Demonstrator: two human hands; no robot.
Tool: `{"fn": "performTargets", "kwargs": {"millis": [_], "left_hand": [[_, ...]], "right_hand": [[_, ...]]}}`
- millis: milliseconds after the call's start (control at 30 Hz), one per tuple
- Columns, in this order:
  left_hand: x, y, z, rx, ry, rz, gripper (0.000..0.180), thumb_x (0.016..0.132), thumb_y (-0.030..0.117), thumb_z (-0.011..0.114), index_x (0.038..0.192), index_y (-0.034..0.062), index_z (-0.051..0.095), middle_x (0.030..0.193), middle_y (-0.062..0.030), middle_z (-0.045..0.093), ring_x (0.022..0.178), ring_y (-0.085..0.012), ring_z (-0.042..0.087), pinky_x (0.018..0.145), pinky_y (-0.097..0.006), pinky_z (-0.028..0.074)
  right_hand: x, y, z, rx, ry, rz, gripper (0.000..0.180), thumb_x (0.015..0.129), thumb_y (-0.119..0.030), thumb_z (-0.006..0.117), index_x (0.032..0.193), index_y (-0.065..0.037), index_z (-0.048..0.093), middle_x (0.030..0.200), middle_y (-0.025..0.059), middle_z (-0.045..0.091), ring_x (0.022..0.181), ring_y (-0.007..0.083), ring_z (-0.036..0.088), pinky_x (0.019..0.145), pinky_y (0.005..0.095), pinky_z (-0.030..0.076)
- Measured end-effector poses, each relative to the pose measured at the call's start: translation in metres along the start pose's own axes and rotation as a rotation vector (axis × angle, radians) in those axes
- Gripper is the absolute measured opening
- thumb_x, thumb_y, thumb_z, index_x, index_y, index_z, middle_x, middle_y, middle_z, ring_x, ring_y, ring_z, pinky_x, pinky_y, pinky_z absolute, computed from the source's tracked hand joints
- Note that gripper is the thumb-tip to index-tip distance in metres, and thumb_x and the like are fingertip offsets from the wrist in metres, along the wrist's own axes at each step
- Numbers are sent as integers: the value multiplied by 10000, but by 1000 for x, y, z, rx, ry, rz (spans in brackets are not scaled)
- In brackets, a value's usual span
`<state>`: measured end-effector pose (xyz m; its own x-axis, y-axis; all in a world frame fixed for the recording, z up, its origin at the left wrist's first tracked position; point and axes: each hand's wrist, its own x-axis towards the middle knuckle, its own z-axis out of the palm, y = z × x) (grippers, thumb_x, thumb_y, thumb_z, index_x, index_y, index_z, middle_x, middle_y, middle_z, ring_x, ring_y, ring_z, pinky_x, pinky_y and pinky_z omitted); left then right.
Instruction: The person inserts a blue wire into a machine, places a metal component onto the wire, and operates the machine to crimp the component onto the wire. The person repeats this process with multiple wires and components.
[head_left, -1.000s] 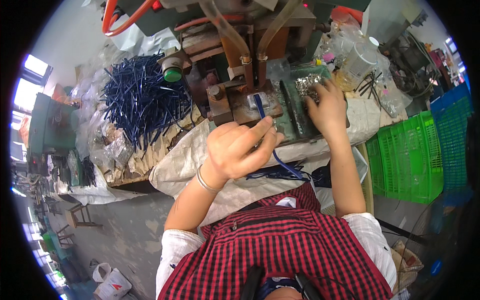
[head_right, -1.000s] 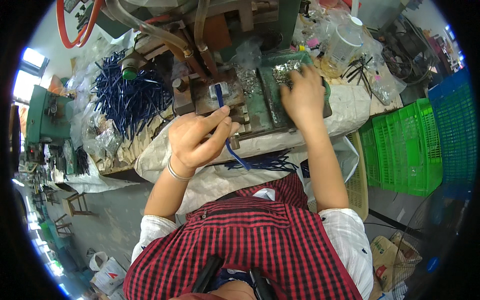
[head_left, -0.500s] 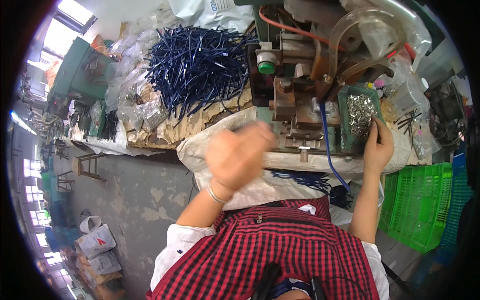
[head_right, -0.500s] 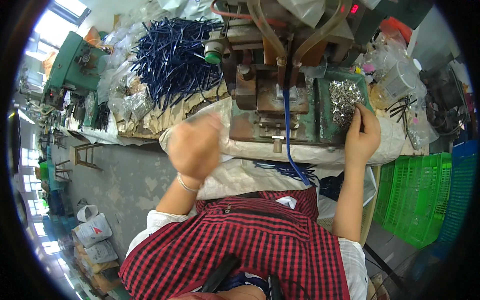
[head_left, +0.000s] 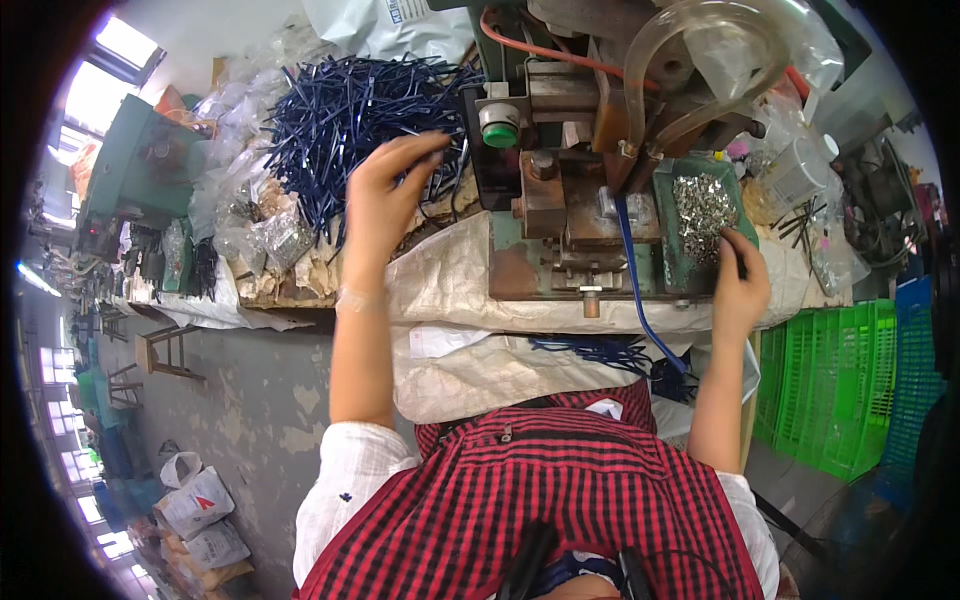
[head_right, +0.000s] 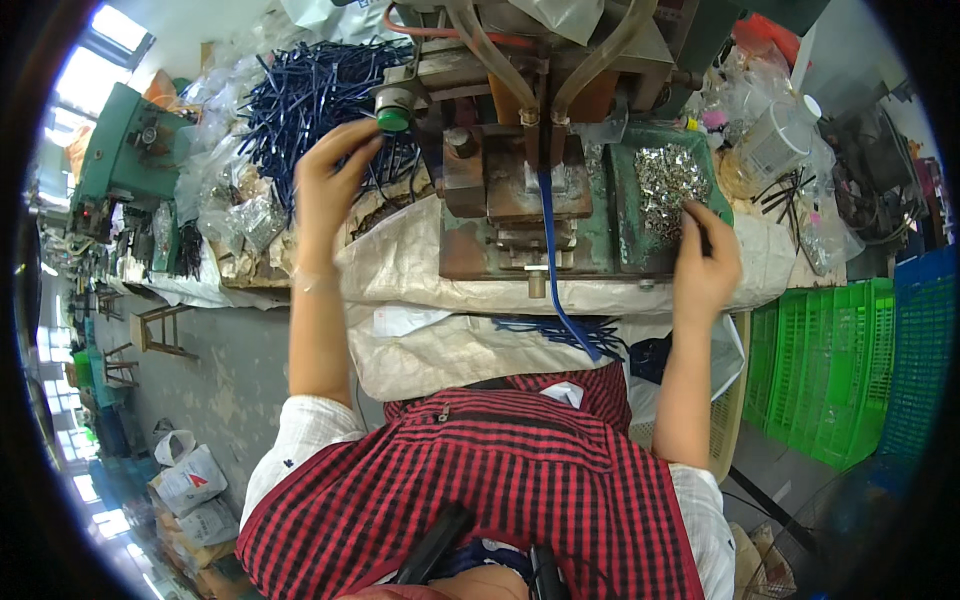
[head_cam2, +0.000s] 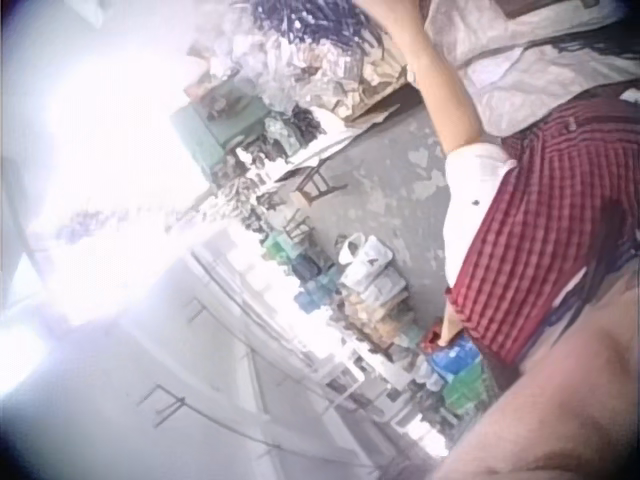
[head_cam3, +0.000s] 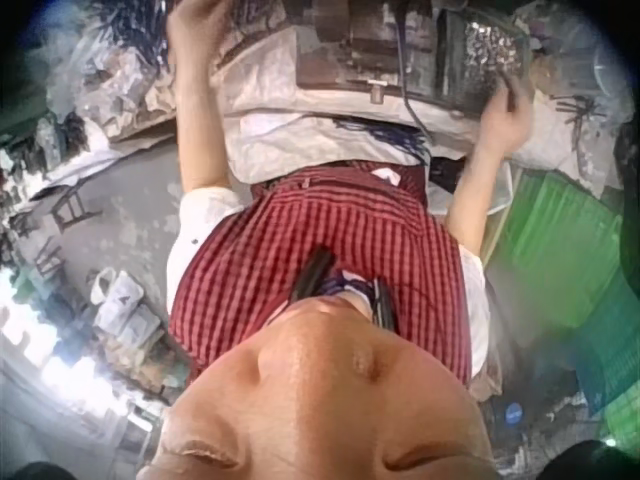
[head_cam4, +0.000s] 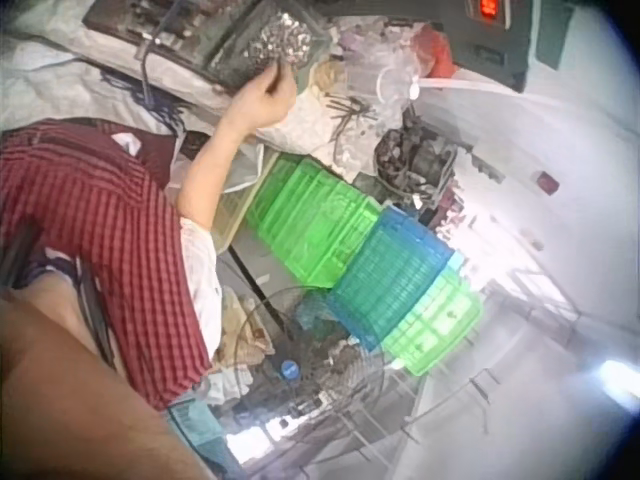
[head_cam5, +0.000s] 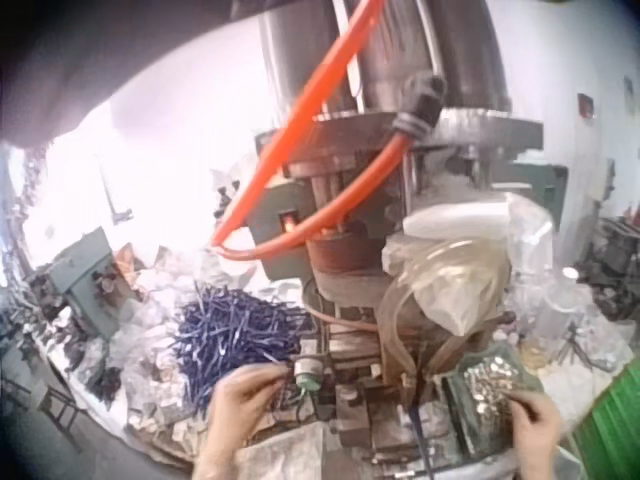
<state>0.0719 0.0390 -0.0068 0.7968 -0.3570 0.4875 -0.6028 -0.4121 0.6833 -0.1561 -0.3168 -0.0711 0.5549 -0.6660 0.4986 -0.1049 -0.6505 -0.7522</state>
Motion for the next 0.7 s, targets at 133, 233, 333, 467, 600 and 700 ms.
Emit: {"fn": "performTargets", "kwargs": {"millis": [133,233,333,467,600,700], "left_hand": [[-21,47,-56,-400,-298,-233,380,832,-27,750,1211,-10,741,1201,-102,751,1090,-199,704,946,-316,536],[-13,13,-55,130,-259,-155,333,803,-74,720,1111,40,773,1064,-99,751,979,-245,715,844,-338,548],[-30,-52,-18,717,-318,171,198,804,-6,691,953,92,776,1028,-106,652,967,-345,650,815,-402,538],[-33,-80,13,525,-116,195,209,795,-6,726,981,74,780,1137,-137,673,1026,-340,676,857,-385,551],[-28,-59,12,332,184,249,188,919,-69,665,1078,7,731,1076,-122,720,961,-236,703,855,-319,560],[-30,-18,21,-182,366,37,95,1019,-21,602,1065,-47,681,1052,-99,731,894,-138,686,790,-265,557]], "right_hand": [[-17,18,-40,-27,78,130,166,932,-10,706,1084,-17,775,1040,89,757,963,162,682,882,286,517],[-4,-40,-22,237,-23,131,186,916,18,704,1086,-13,774,1039,86,760,955,163,682,873,287,515],[24,-95,12,284,-194,-157,200,860,39,721,1048,-11,769,1014,113,755,950,220,699,889,312,522],[29,-111,54,512,-259,3,278,859,27,729,1133,10,687,1058,102,730,963,168,693,884,295,532],[12,-116,61,769,-206,116,350,879,51,714,1219,30,634,1115,75,715,966,125,674,889,268,528],[11,-123,65,958,-239,225,414,892,58,700,1289,34,585,1124,92,710,961,112,667,889,255,522]]}}
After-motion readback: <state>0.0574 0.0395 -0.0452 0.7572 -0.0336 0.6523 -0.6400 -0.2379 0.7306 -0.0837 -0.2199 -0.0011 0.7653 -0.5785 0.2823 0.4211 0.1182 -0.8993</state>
